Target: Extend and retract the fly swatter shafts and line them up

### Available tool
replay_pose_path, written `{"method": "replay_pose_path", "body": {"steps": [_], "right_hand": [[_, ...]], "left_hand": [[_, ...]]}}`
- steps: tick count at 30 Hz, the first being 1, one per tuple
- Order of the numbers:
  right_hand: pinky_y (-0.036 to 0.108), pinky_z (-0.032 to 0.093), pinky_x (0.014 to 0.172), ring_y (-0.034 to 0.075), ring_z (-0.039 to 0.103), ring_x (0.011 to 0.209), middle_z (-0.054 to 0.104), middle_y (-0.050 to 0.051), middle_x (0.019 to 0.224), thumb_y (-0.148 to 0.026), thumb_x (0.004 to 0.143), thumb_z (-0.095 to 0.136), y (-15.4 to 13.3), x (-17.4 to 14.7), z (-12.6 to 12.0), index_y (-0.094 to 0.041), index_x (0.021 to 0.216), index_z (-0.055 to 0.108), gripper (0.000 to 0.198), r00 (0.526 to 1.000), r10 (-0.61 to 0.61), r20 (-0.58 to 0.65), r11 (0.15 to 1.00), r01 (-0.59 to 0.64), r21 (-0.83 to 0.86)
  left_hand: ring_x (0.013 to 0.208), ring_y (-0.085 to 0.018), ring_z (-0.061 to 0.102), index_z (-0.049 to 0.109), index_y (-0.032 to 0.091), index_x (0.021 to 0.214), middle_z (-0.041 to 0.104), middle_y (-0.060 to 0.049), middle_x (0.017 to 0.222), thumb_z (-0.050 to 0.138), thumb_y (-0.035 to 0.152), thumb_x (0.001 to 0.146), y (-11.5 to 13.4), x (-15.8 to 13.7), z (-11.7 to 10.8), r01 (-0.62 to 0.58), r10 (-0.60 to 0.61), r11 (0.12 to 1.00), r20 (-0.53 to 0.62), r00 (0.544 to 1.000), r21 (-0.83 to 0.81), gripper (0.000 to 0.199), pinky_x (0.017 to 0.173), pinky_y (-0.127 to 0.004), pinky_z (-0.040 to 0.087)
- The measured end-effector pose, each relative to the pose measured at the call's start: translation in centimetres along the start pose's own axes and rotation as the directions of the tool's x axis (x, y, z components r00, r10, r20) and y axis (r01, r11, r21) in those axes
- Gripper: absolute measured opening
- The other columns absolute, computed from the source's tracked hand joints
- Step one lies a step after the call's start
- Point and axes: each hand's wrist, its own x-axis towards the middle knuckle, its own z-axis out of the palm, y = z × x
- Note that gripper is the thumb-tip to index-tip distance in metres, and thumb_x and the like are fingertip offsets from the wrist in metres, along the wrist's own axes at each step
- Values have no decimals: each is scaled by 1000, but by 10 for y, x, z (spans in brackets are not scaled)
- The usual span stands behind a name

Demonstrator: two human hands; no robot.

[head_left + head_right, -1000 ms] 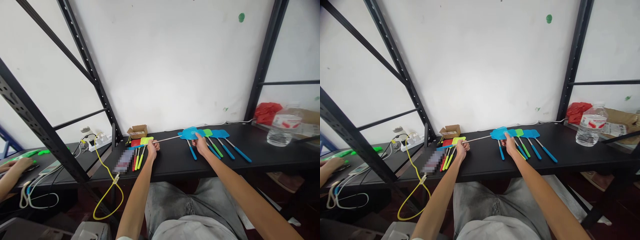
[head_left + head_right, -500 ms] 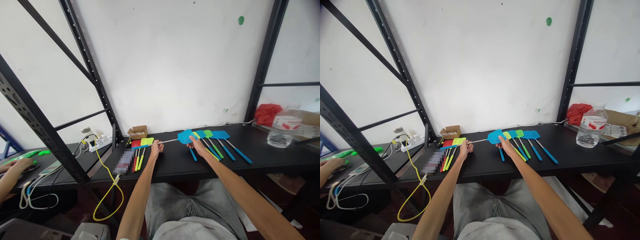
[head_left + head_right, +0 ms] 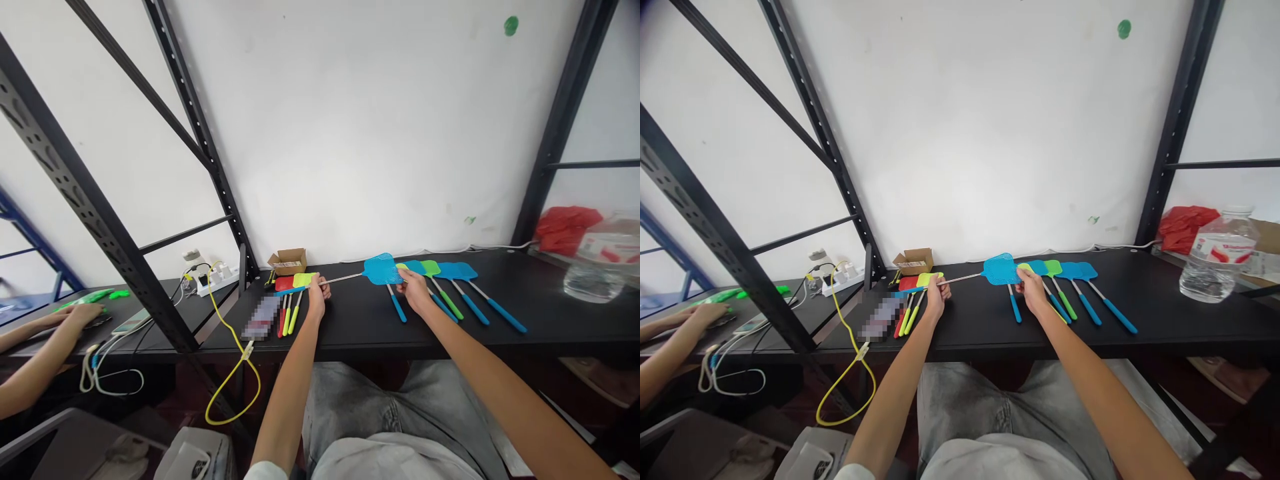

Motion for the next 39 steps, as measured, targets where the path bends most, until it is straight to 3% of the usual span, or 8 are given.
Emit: {"method": "replay_pose_path", "body": {"steps": [6,9,13,19,22,27,39], "right_hand": [[26,37,38,11,45,45,52,-2,57,-47,64,81,-2,-1,-2,-22,66,56,35,996,-19,-86,999,22,41],[27,41,40,16,53,51,59,0,61,-43,68,78,-2,-1,-2,-23,72,60,27,995,-15,-103,1000,18,21],[31,51,52,23,65,71,67,3,72,-44,68,78,0,0,-2,-24,82,66,27,994,-35,-103,998,30,-48],[32,54,66,24,66,82,70,4,81,-49,63,82,5,1,-3,-22,84,65,38,996,-72,-56,987,63,-145],[31,52,57,22,64,73,66,3,75,-50,67,79,4,-1,-4,-22,83,63,36,998,-51,-45,978,40,-203],[26,37,35,16,52,47,54,-2,59,-55,77,68,-3,-9,-1,-24,77,54,34,998,-36,53,951,51,-304],[22,33,32,15,54,44,54,-3,56,-59,81,63,-4,-9,0,-25,82,48,38,984,-50,170,949,99,-298]], "left_hand": [[37,-7,16,26,22,55,16,8,44,39,55,89,2,-2,-2,-69,64,997,-90,994,-46,49,41,-22,20],[37,-7,16,24,22,55,15,8,46,42,50,88,2,-2,-2,-71,66,996,-91,994,-53,47,40,-22,19],[37,-7,16,23,22,55,16,8,48,44,43,86,-1,0,-3,-76,70,995,-97,993,-62,44,40,-22,19],[37,-6,15,22,22,54,14,8,47,45,39,84,-3,1,-3,-59,53,996,-81,995,-64,41,39,-21,16],[37,-6,14,23,22,54,13,8,47,44,41,84,-3,0,-2,-34,30,997,-56,998,-63,42,39,-21,16],[37,-7,13,24,23,52,13,8,44,40,44,87,-2,-1,-3,-4,3,999,-3,1000,-54,43,38,-20,16],[37,-7,12,23,24,53,14,8,42,36,47,87,0,-1,-4,14,-12,999,74,997,-36,43,39,-21,17]]}}
